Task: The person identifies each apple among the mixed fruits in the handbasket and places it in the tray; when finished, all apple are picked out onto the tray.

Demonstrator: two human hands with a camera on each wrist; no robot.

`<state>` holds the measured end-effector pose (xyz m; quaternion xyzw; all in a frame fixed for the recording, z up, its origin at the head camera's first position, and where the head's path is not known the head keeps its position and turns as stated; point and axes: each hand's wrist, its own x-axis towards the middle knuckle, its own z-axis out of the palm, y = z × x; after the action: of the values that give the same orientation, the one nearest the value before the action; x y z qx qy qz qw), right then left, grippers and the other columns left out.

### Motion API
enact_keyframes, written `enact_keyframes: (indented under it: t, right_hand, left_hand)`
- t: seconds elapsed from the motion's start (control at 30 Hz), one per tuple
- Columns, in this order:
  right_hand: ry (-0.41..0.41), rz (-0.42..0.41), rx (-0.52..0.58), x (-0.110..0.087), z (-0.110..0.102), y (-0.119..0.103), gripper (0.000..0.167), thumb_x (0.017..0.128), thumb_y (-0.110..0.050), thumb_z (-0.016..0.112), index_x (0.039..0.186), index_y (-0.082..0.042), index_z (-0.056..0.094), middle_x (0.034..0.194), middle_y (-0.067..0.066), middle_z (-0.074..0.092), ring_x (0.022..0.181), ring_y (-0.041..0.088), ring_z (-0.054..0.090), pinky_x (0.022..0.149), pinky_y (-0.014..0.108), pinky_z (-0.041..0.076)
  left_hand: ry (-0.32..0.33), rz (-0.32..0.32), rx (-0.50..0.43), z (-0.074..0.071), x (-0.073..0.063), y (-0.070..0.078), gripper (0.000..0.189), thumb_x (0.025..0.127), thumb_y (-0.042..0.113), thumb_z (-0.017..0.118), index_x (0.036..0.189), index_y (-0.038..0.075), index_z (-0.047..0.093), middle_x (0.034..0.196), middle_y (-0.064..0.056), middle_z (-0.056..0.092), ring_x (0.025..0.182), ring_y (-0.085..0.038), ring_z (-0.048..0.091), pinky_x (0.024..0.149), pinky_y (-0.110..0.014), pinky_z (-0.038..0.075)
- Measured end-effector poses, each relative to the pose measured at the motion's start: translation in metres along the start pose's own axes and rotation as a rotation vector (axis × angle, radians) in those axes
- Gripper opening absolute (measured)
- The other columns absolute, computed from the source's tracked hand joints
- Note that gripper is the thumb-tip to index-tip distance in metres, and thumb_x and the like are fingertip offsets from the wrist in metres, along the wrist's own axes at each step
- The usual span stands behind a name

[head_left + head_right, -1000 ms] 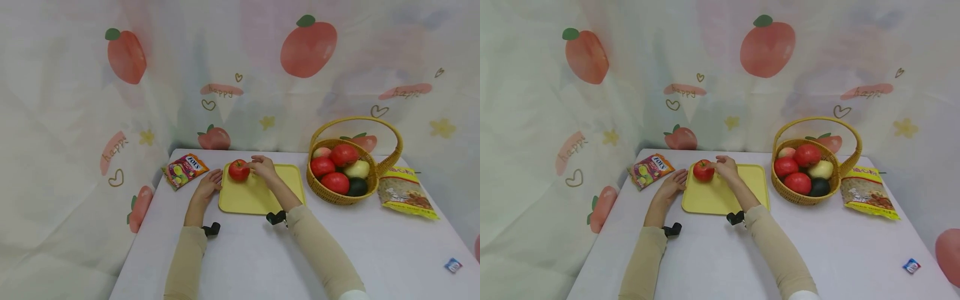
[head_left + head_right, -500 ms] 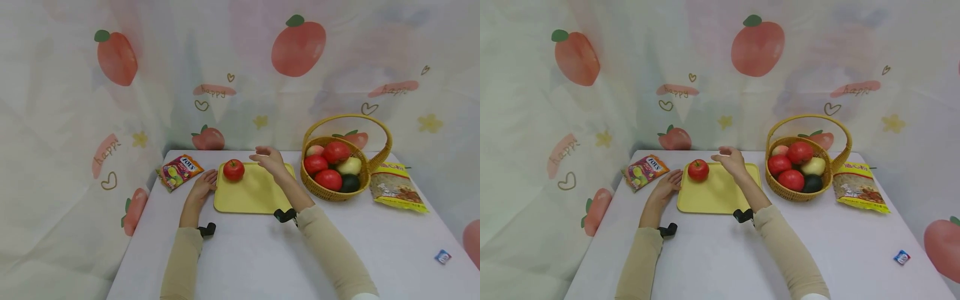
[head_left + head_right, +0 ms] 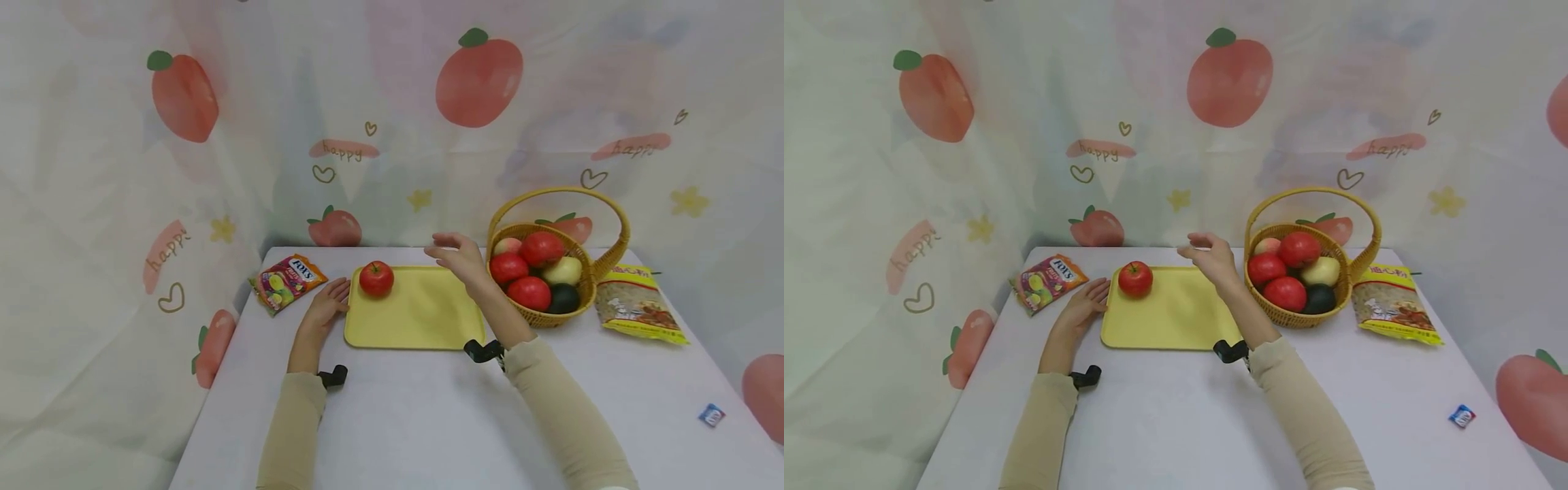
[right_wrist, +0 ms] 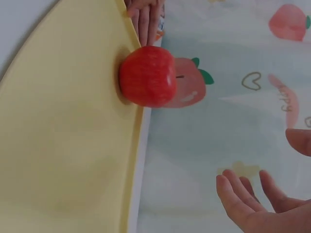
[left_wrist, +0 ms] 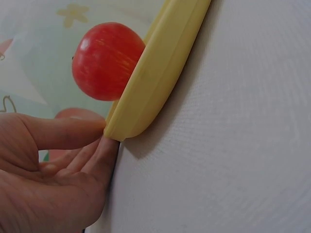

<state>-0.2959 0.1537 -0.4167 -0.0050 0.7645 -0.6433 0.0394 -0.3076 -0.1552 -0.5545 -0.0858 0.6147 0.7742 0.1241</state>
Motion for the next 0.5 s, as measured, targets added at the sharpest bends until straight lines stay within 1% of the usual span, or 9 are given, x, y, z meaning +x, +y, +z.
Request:
enact_keyframes:
  t: [0.17, 0.4, 0.5]
  right_hand:
    - [0.019, 0.018, 0.027, -0.005, -0.012, -0.007, 0.054, 0.098, -0.017, 0.070, 0.146, 0.001, 0.053, 0.147, 0.019, 0.053, 0.128, 0.034, 0.058, 0.114, 0.044, 0.048]
    - [0.059, 0.021, -0.030, -0.008, -0.033, -0.008, 0.055, 0.098, -0.020, 0.071, 0.146, 0.000, 0.054, 0.147, 0.019, 0.054, 0.130, 0.034, 0.057, 0.114, 0.043, 0.047]
    - [0.084, 0.032, -0.038, -0.010, -0.045, -0.008, 0.054, 0.098, -0.021, 0.071, 0.146, -0.001, 0.055, 0.147, 0.018, 0.055, 0.128, 0.031, 0.059, 0.113, 0.042, 0.049]
  left_hand:
    - [0.001, -0.008, -0.001, 0.000, -0.001, 0.001, 0.084, 0.084, -0.029, 0.048, 0.161, 0.003, 0.035, 0.165, -0.017, 0.038, 0.153, -0.027, 0.036, 0.124, -0.039, 0.033]
    - [-0.005, -0.007, -0.001, -0.001, -0.002, 0.000, 0.085, 0.084, -0.029, 0.047, 0.161, 0.003, 0.033, 0.165, -0.017, 0.037, 0.154, -0.027, 0.034, 0.124, -0.038, 0.032]
    - [-0.003, -0.003, 0.008, 0.000, -0.001, 0.000, 0.084, 0.085, -0.029, 0.046, 0.161, 0.004, 0.033, 0.165, -0.017, 0.037, 0.154, -0.027, 0.034, 0.124, -0.038, 0.032]
